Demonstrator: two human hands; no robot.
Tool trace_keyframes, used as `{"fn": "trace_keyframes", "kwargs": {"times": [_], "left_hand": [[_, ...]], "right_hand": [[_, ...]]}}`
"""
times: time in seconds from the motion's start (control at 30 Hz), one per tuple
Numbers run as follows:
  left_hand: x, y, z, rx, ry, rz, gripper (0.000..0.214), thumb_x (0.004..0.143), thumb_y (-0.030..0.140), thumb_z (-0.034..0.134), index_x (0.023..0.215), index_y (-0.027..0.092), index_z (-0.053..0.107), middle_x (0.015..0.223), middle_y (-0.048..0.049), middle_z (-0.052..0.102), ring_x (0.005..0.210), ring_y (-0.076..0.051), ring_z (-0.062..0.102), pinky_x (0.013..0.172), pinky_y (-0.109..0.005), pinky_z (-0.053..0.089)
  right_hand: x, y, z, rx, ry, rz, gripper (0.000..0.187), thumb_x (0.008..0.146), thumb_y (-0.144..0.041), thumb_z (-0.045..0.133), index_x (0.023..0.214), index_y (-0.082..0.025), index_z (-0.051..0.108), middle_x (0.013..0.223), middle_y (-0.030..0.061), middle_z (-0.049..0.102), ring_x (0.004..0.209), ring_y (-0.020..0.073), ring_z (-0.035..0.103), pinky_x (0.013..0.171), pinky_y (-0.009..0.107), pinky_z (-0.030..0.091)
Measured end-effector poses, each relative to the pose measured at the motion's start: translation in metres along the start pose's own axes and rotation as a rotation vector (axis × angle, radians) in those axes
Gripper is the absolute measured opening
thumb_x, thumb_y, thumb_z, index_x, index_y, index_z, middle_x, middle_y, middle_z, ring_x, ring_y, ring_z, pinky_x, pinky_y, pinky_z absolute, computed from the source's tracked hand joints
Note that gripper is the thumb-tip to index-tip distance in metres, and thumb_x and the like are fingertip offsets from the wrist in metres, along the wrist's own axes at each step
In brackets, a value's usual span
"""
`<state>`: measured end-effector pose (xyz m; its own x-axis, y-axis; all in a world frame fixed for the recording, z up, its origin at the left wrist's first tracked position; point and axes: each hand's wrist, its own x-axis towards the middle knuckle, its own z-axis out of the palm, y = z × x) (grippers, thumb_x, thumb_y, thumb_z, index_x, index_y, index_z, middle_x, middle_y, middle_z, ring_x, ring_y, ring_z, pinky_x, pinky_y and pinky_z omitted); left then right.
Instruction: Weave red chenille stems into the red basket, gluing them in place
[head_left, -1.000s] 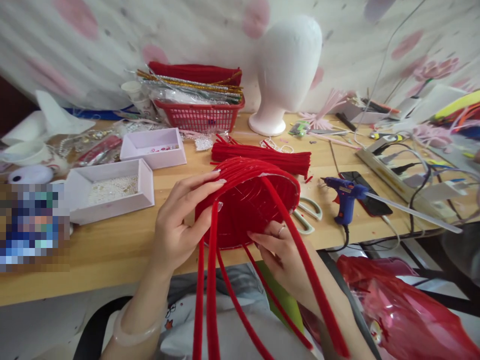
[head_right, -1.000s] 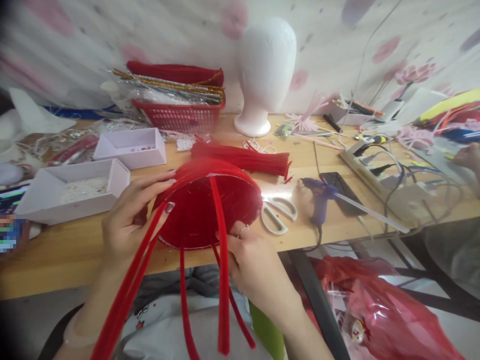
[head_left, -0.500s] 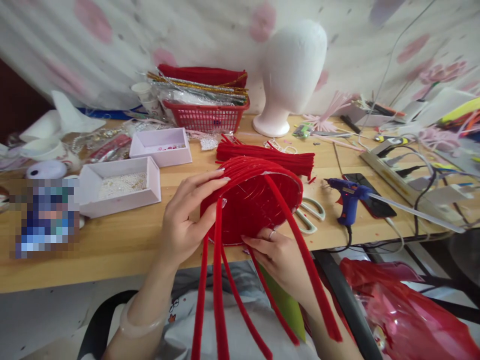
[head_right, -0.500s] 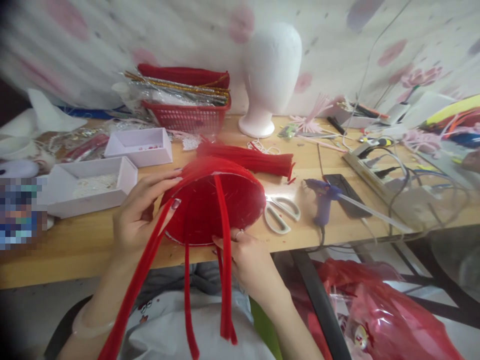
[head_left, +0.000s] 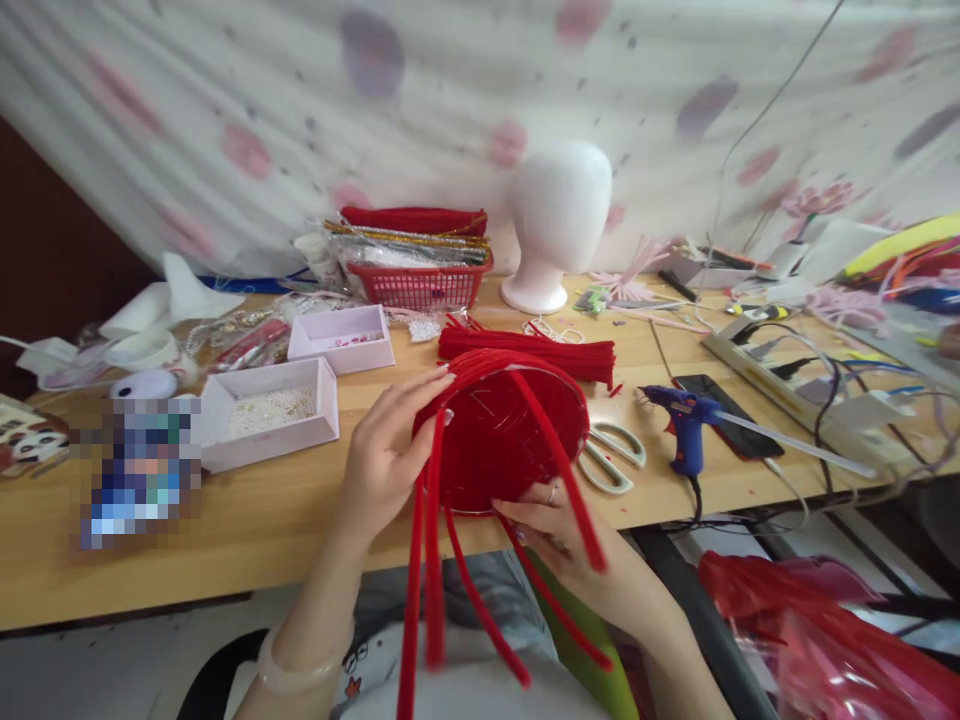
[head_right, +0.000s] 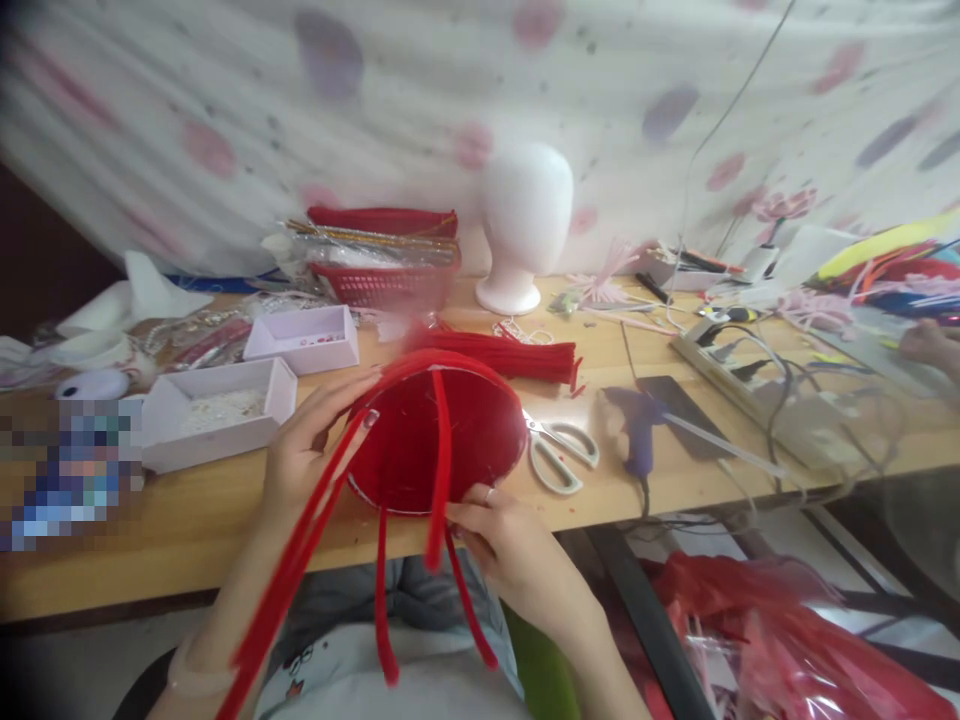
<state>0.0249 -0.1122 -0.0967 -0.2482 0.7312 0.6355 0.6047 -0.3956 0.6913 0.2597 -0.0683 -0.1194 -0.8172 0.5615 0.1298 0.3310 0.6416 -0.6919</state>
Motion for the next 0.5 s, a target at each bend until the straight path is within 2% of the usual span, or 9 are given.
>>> {"fn": "trace_keyframes", "kwargs": {"times": [0.07,0.17,0.23,0.3,0.37,0.4,0.43,0.5], "left_hand": [[0.006,-0.007,-0.004,0.010,0.017,-0.089,0.034,0.091,0.031,0.060,0.124,0.024,0.066,0.130,-0.0061,0.066,0.121,-0.019,0.060,0.107,-0.037,0.047],[0.014,-0.016,-0.009,-0.099,0.031,-0.258,0.043,0.089,0.040,0.060,0.127,0.019,0.063,0.132,-0.0104,0.064,0.121,-0.022,0.061,0.108,-0.040,0.046],[0.018,-0.020,-0.013,-0.205,-0.012,-0.365,0.051,0.087,0.041,0.061,0.133,0.018,0.058,0.135,-0.0122,0.062,0.122,-0.023,0.061,0.107,-0.040,0.047],[0.020,-0.024,-0.018,-0.222,-0.072,-0.438,0.057,0.084,0.040,0.063,0.136,0.018,0.054,0.139,-0.0125,0.059,0.125,-0.025,0.058,0.107,-0.040,0.047],[0.021,-0.027,-0.023,-0.160,-0.136,-0.471,0.056,0.083,0.039,0.061,0.134,0.018,0.055,0.138,-0.0124,0.059,0.125,-0.027,0.058,0.107,-0.042,0.045],[0.021,-0.029,-0.026,-0.129,-0.160,-0.467,0.053,0.084,0.039,0.059,0.132,0.017,0.057,0.135,-0.0126,0.061,0.126,-0.027,0.057,0.108,-0.043,0.044],[0.021,-0.031,-0.029,-0.100,-0.176,-0.456,0.050,0.084,0.038,0.057,0.129,0.016,0.058,0.132,-0.0126,0.063,0.126,-0.028,0.057,0.109,-0.043,0.043],[0.018,-0.036,-0.036,-0.068,-0.160,-0.431,0.046,0.084,0.039,0.055,0.123,0.016,0.062,0.125,-0.0121,0.067,0.127,-0.028,0.056,0.111,-0.043,0.040]], "right_hand": [[-0.002,-0.004,-0.008,0.033,0.078,0.023,0.028,0.094,-0.014,0.050,0.110,-0.022,0.072,0.104,0.0083,0.071,0.093,0.0175,0.067,0.078,0.027,0.054],[-0.006,-0.002,-0.017,0.004,0.258,0.069,0.018,0.091,-0.025,0.057,0.080,-0.019,0.070,0.082,0.0055,0.070,0.071,0.0163,0.065,0.061,0.025,0.051],[-0.008,0.003,-0.020,-0.029,0.368,0.115,0.027,0.089,-0.033,0.061,0.066,-0.019,0.062,0.064,0.0018,0.064,0.058,0.0150,0.060,0.052,0.024,0.047],[-0.012,0.010,-0.023,-0.024,0.465,0.194,0.037,0.089,-0.042,0.060,0.060,-0.021,0.053,0.051,-0.0017,0.055,0.047,0.0136,0.054,0.045,0.023,0.042],[-0.016,0.018,-0.024,0.029,0.511,0.265,0.038,0.095,-0.046,0.049,0.066,-0.021,0.055,0.045,-0.0038,0.052,0.038,0.0129,0.051,0.040,0.023,0.041],[-0.018,0.022,-0.025,0.054,0.526,0.263,0.037,0.098,-0.046,0.042,0.076,-0.021,0.060,0.045,-0.0041,0.053,0.038,0.0137,0.053,0.041,0.023,0.044],[-0.020,0.026,-0.026,0.063,0.543,0.236,0.037,0.100,-0.044,0.036,0.091,-0.020,0.063,0.047,-0.0034,0.057,0.042,0.0155,0.058,0.046,0.025,0.049],[-0.022,0.033,-0.028,0.018,0.603,0.130,0.039,0.102,-0.038,0.030,0.120,-0.019,0.059,0.059,0.0007,0.068,0.065,0.0192,0.071,0.064,0.030,0.058]]}}
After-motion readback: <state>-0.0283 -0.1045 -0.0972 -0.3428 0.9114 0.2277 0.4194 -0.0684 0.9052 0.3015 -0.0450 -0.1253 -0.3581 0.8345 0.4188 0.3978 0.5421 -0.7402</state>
